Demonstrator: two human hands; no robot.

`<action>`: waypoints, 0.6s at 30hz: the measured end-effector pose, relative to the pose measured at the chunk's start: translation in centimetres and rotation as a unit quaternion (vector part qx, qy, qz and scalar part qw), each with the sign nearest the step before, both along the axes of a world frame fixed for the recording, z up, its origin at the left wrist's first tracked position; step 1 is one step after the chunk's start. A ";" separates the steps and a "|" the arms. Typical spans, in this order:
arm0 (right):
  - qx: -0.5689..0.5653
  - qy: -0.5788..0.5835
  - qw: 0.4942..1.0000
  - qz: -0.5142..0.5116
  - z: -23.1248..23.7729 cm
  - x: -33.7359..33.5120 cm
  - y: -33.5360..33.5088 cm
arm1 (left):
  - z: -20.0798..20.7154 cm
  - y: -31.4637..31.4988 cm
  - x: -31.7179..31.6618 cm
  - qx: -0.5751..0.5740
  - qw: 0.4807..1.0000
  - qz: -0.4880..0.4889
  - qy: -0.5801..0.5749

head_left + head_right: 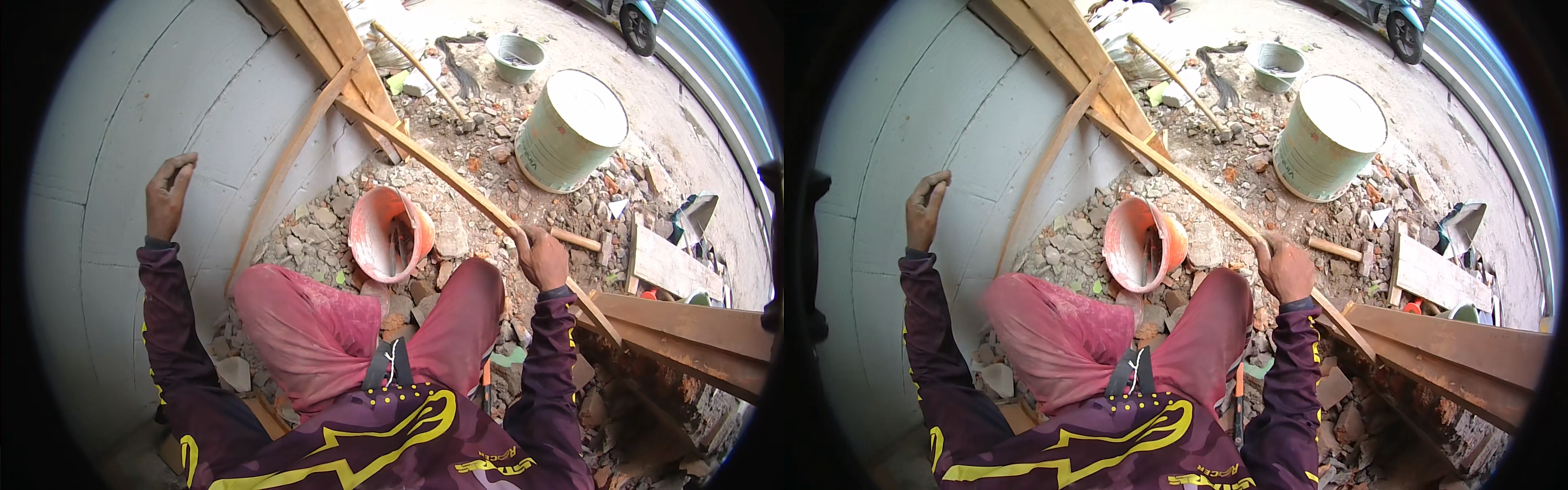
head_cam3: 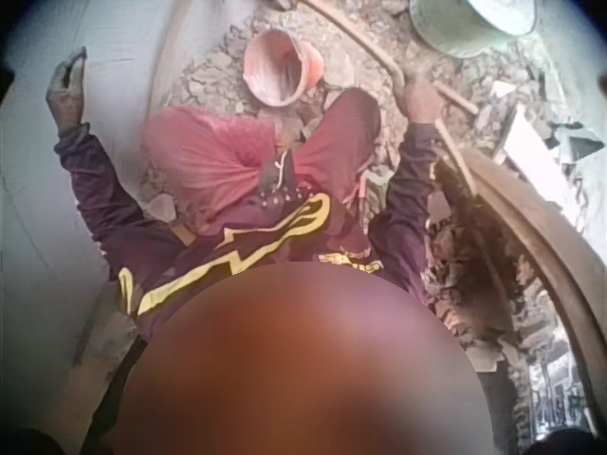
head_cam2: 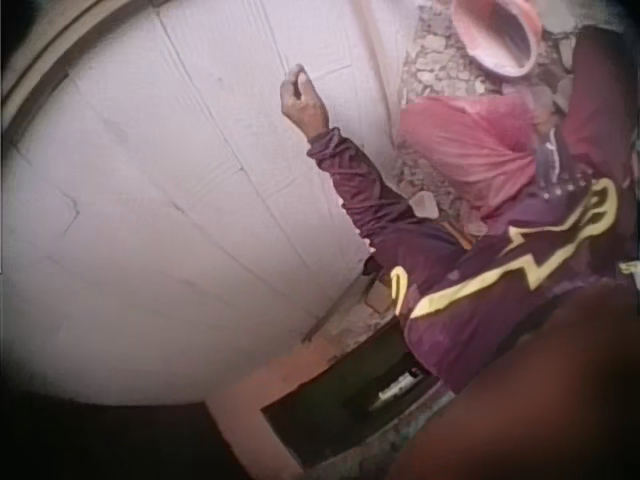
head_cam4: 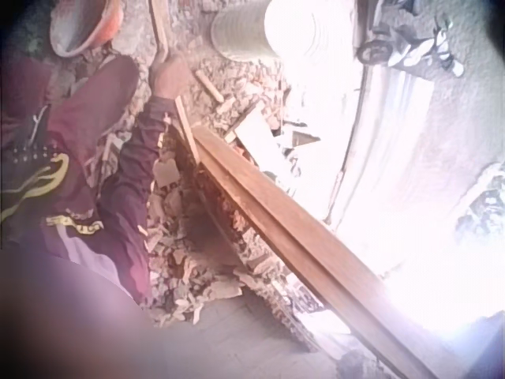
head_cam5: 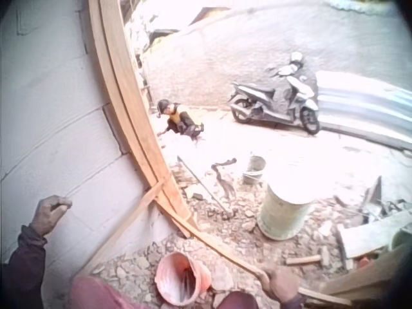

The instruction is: The person positions a wooden trim piece along the base of a cinder block wall and secures it by hammering nails. They repeatedly adjust the trim, retrieve nails from a bucket, and hammer them into the wall to fasten the wood.

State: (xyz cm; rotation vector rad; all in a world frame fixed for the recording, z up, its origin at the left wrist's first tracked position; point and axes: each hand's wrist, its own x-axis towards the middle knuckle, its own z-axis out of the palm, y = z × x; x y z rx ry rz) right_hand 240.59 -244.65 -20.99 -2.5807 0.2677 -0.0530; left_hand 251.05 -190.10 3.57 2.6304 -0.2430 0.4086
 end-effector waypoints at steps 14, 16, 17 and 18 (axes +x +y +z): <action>0.037 0.109 0.993 -0.039 2.0 1.0 1.0 | -23.7 -21.8 20.5 0.001 0.977 -0.197 0.085; 0.041 0.076 0.996 -0.037 1.7 1.1 1.1 | -25.1 -22.4 20.9 -0.003 0.983 -0.174 0.065; 0.047 0.089 0.994 -0.046 1.5 1.1 1.1 | -25.6 -22.6 20.8 -0.012 0.984 -0.156 0.084; 0.056 0.092 0.993 -0.047 1.4 1.1 1.0 | -25.9 -22.7 20.7 -0.031 0.987 -0.142 0.071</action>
